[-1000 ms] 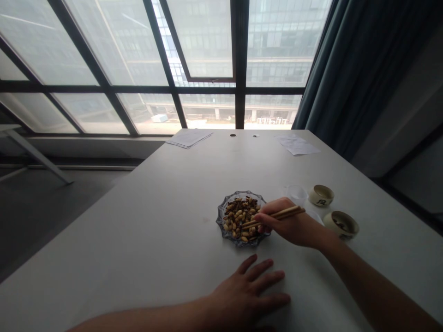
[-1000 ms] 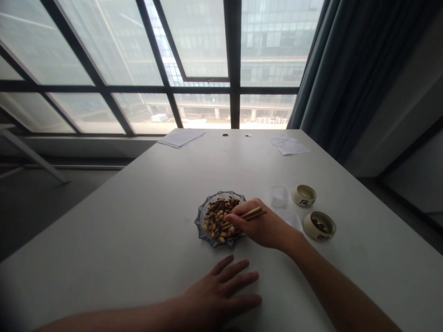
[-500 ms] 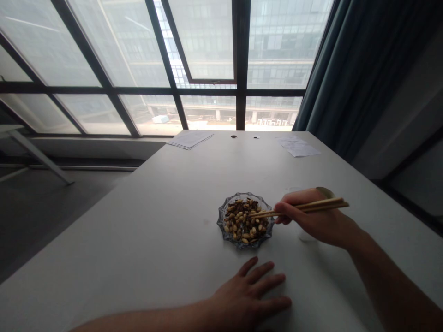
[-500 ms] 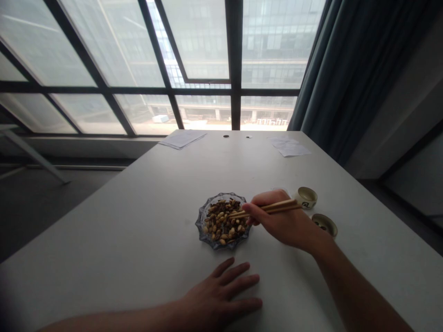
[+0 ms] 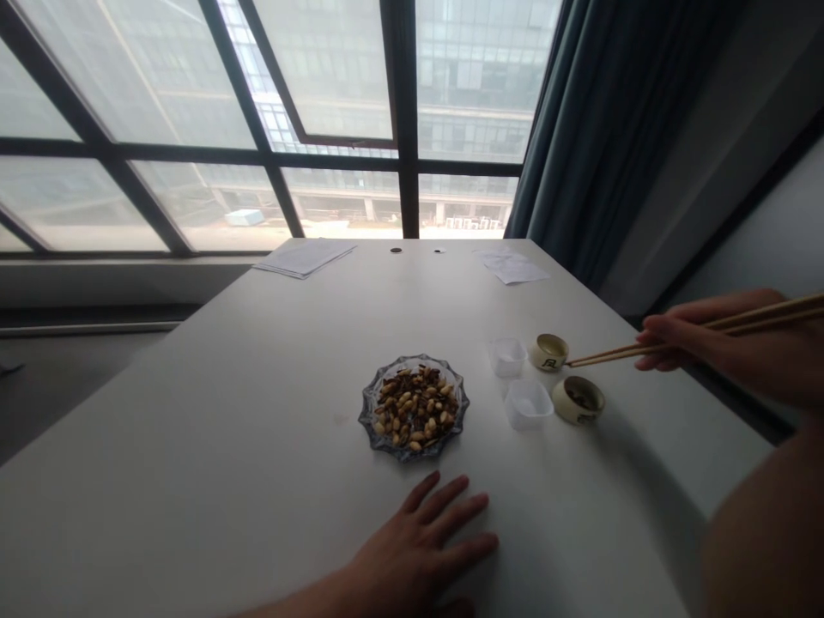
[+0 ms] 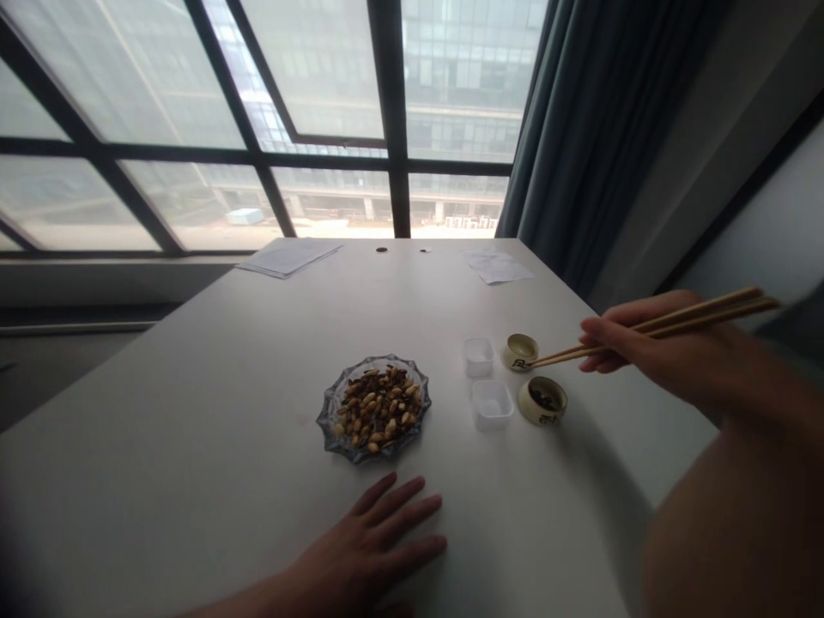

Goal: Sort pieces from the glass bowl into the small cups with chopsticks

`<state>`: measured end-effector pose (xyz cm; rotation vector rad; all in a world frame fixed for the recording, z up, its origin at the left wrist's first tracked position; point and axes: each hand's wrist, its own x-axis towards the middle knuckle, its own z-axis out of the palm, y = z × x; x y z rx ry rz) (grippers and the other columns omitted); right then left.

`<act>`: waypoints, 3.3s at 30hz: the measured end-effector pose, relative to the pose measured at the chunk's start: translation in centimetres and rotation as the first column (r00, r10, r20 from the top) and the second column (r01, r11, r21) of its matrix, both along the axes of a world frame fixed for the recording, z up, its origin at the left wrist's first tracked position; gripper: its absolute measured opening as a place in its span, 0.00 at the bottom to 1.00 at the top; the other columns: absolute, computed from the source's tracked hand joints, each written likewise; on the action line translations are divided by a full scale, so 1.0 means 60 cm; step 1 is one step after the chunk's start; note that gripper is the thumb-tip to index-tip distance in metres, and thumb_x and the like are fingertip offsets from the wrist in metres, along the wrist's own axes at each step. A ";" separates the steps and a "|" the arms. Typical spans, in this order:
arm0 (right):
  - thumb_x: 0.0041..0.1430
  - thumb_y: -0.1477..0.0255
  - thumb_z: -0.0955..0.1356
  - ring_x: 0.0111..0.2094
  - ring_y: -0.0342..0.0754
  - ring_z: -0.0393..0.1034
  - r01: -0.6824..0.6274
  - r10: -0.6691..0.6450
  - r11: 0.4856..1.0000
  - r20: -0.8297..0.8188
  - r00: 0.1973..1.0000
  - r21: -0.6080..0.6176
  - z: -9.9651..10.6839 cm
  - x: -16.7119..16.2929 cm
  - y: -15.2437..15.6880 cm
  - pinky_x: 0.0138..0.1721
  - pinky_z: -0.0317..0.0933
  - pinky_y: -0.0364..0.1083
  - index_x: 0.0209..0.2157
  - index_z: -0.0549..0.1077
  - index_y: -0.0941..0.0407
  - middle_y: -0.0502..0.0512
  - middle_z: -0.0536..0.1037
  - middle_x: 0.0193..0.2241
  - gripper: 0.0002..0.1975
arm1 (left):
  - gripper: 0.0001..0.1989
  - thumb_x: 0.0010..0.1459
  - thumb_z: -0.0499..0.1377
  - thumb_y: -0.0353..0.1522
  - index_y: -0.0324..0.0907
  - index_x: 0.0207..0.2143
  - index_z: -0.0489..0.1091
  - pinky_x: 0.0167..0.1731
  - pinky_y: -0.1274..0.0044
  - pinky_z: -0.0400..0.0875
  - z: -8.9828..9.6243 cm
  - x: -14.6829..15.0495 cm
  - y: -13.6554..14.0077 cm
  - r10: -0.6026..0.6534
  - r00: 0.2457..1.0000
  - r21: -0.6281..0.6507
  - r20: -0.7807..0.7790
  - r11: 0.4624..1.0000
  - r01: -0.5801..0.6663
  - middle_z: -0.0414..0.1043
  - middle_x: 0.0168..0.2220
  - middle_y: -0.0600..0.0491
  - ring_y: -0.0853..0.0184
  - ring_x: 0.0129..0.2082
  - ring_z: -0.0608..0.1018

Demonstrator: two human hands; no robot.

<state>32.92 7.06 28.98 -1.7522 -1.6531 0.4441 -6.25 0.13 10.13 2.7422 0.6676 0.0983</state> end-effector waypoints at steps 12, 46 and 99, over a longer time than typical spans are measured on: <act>0.54 0.57 0.78 0.35 0.60 0.84 -0.201 0.170 0.887 -0.112 0.979 -0.416 -0.035 -0.030 0.061 0.34 0.79 0.48 0.33 0.83 0.59 0.62 0.86 0.30 0.17 | 0.42 0.58 0.71 0.37 0.53 0.71 0.57 0.67 0.47 0.54 -0.016 0.000 0.007 -0.026 0.996 0.023 -0.086 0.999 0.028 0.49 0.74 0.49 0.43 0.72 0.56; 0.71 0.64 0.67 0.28 0.46 0.77 -0.676 0.654 0.732 -0.190 0.733 -0.089 -0.136 -0.316 0.026 0.29 0.63 0.42 0.29 0.79 0.58 0.53 0.83 0.26 0.18 | 0.30 0.69 0.58 0.48 0.51 0.69 0.60 0.69 0.53 0.53 -0.033 -0.007 -0.002 -0.041 0.997 0.122 0.070 0.992 0.032 0.53 0.74 0.50 0.48 0.72 0.58; 0.69 0.68 0.67 0.27 0.47 0.74 -0.643 0.635 0.763 -0.113 0.764 -0.068 -0.130 -0.326 0.010 0.29 0.62 0.43 0.28 0.79 0.58 0.53 0.81 0.24 0.16 | 0.30 0.68 0.61 0.41 0.50 0.70 0.59 0.69 0.51 0.53 -0.039 -0.008 -0.001 -0.047 0.997 0.109 0.065 0.993 0.039 0.52 0.74 0.48 0.47 0.72 0.58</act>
